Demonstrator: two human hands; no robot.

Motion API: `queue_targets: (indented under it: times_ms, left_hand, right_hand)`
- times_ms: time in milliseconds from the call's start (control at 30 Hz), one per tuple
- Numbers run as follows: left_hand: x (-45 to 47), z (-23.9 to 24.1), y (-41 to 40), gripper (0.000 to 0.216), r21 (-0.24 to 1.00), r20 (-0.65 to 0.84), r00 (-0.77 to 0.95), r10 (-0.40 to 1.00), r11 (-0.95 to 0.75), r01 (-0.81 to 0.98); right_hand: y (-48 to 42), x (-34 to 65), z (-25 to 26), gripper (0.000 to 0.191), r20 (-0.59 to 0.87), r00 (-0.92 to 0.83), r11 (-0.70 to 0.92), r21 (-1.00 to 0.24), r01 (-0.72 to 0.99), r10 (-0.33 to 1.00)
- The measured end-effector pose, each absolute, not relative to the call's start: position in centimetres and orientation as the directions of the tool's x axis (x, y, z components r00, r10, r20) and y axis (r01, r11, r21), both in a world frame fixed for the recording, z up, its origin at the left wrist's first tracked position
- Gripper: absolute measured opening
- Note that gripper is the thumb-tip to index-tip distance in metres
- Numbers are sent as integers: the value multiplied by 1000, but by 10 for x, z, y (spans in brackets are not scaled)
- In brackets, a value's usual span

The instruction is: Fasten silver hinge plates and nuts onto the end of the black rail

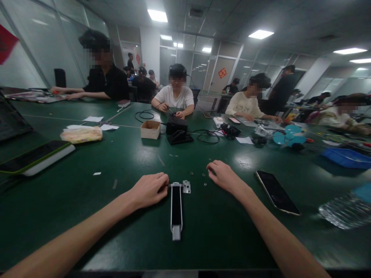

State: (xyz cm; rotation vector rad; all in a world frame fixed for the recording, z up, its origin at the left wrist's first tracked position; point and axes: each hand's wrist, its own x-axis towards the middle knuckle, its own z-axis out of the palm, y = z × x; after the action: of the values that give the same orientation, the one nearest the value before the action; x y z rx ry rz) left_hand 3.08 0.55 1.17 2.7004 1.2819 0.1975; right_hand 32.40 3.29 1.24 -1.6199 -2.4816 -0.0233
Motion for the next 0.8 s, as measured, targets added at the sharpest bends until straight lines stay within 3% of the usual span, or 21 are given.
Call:
queue_targets:
  times_ms: [167,367,800]
  left_hand:
    - [31,11,6,9,192,58,631,774,-629,754]
    - [31,10,8,10,195,62,631,774,-629,753]
    - [31,13,6,11,196,45,634,772,-629,752]
  right_hand:
    - [41,336,1,21,96,-397,405,-79,911,913]
    - [36,329,9,27,123,-413,425,-91,901,902]
    - [39,322,-3,17,126,-461,478,-208,854,878]
